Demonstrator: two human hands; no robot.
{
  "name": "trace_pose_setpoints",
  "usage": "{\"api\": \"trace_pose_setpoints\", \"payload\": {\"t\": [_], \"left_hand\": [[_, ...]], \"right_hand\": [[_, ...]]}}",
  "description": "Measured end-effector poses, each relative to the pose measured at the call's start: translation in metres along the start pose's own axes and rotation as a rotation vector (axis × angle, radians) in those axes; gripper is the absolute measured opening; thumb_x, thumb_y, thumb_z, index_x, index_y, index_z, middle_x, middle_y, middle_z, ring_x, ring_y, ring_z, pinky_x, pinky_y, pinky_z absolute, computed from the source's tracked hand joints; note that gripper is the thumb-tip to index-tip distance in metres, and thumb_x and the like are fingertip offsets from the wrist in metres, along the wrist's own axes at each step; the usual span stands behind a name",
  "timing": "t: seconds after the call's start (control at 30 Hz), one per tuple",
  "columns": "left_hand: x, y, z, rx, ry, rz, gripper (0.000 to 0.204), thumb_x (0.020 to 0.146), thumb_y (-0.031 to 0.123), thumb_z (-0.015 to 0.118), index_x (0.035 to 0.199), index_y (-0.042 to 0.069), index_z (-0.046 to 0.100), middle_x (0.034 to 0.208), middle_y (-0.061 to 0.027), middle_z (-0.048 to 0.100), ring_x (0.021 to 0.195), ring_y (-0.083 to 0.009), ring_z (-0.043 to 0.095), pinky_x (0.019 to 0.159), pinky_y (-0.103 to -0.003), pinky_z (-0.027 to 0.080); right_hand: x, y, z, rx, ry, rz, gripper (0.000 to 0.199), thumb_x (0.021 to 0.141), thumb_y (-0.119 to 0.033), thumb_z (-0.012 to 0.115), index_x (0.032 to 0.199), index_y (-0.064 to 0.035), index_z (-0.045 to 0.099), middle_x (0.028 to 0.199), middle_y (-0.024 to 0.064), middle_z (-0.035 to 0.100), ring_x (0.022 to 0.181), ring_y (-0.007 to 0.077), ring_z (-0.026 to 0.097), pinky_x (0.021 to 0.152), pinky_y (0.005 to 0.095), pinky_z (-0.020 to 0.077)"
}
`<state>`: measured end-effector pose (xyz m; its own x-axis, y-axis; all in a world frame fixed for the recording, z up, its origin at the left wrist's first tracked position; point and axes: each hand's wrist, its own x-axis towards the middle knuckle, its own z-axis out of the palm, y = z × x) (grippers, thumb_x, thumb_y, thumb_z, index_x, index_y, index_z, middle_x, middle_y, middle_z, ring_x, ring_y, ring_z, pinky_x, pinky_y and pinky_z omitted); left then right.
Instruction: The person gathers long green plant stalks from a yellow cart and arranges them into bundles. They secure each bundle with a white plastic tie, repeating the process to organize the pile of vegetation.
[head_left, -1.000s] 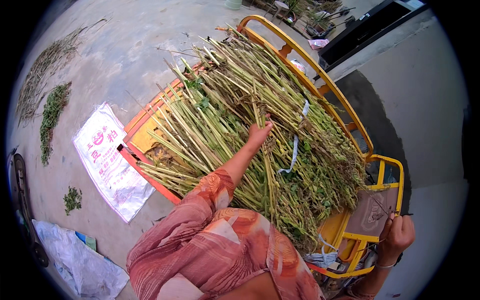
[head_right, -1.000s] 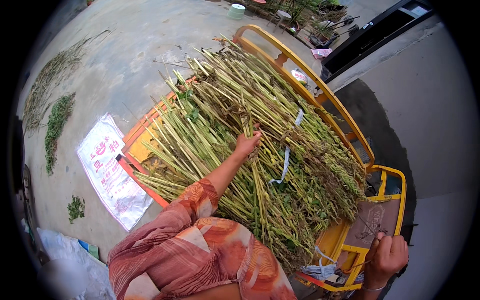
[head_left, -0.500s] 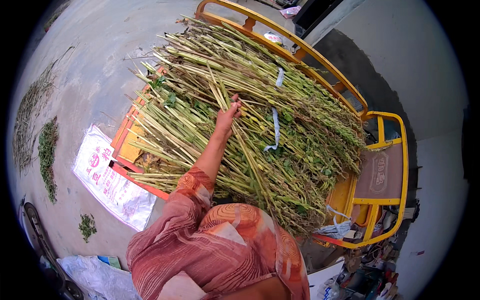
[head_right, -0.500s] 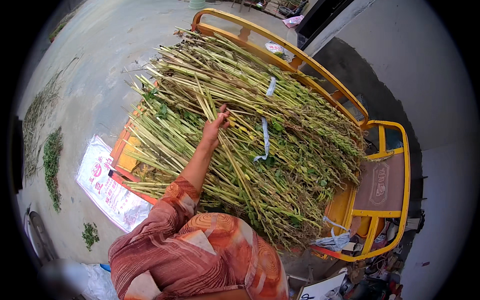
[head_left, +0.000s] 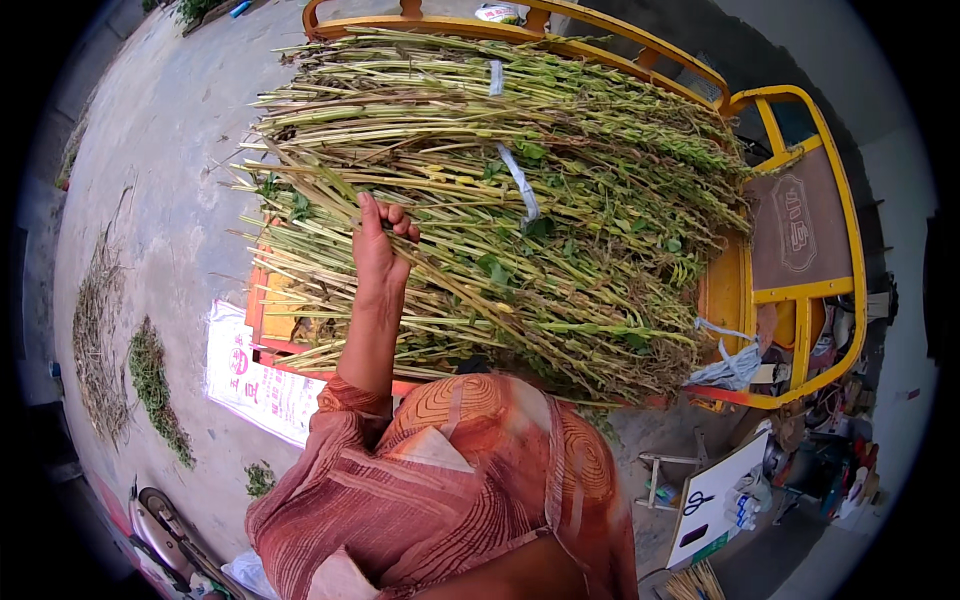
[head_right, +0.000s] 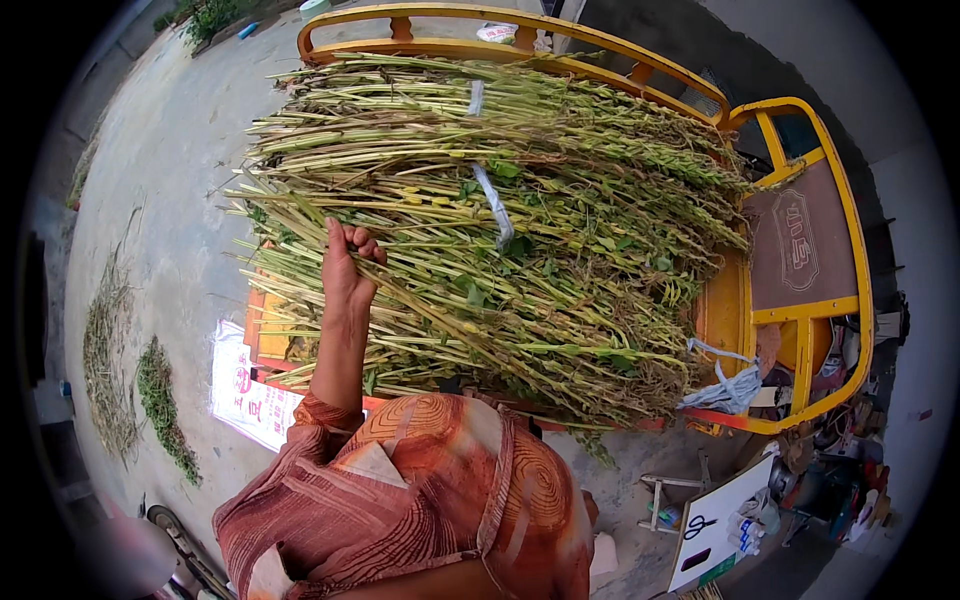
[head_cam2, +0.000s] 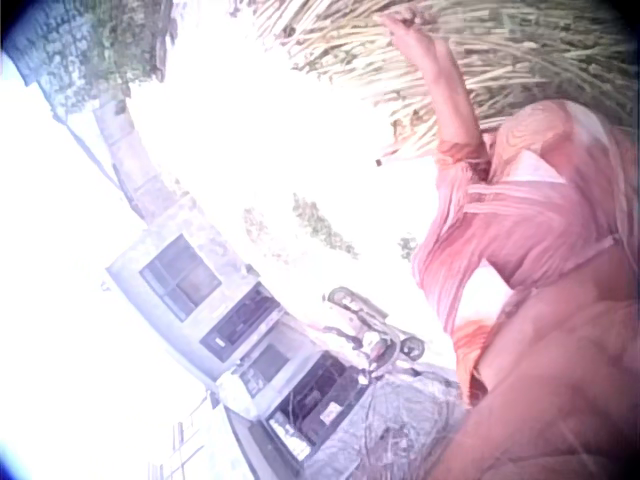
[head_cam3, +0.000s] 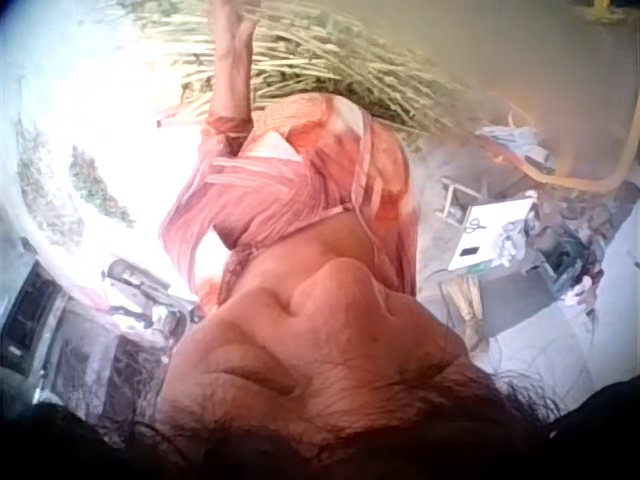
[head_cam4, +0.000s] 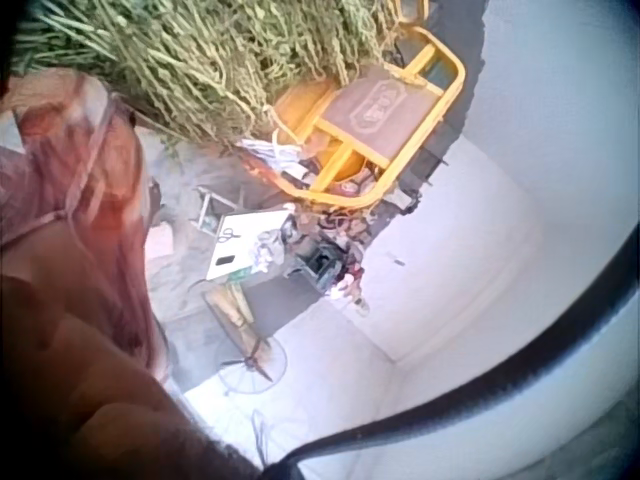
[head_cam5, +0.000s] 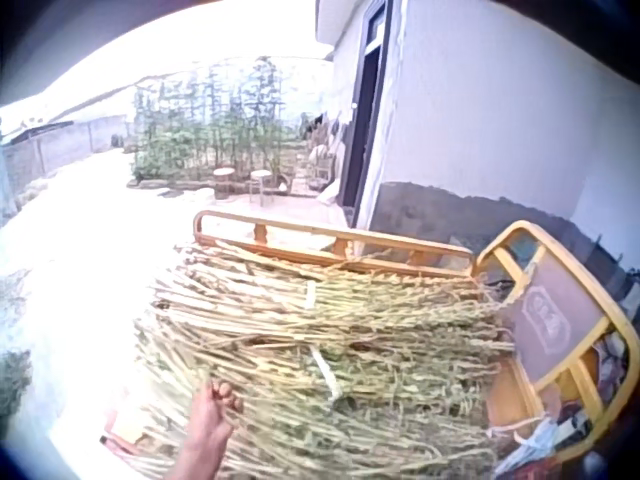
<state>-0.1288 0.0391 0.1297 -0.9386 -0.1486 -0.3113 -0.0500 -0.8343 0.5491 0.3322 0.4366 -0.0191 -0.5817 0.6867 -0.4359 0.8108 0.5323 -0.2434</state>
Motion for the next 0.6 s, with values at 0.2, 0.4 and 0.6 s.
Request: {"api": "trace_pose_setpoints", "payload": {"t": [0.2,0.4,0.6], "left_hand": [[-0.005,0.004,-0.009,0.0,-0.02,0.035,0.038,0.091,0.046,0.049,0.074,0.013,0.041,0.072,0.0,0.049,0.056,-0.0085,0.042,0.054,-0.027,0.042],[-0.039,0.002,-0.001,0.106,0.066,0.132,0.036,0.093,0.043,0.046,0.077,0.01,0.043,0.109,-0.0082,0.056,0.077,-0.0096,0.054,0.066,-0.028,0.05],[-0.058,0.015,-0.031,0.058,0.016,0.212,0.036,0.094,0.04,0.043,0.078,0.007,0.041,0.129,-0.0191,0.047,0.107,-0.0266,0.055,0.089,-0.041,0.05]], "right_hand": [[0.043,-0.329,-0.094,0.397,0.105,-0.895,0.035,0.076,-0.006,0.067,0.109,-0.0019,0.055,0.101,0.0105,0.058,0.084,0.0208,0.06,0.061,0.0299,0.0499],[0.029,-0.526,-0.074,0.128,0.356,-1.566,0.052,0.078,-0.01,0.061,0.126,-0.0061,0.043,0.117,0.0136,0.05,0.107,0.0285,0.05,0.091,0.0394,0.0367],[0.028,-0.531,-0.023,-0.036,0.184,-1.587,0.007,0.077,-0.006,0.052,0.084,-0.0071,0.052,0.068,0.0075,0.055,0.07,0.0273,0.057,0.065,0.0398,0.0426]]}}
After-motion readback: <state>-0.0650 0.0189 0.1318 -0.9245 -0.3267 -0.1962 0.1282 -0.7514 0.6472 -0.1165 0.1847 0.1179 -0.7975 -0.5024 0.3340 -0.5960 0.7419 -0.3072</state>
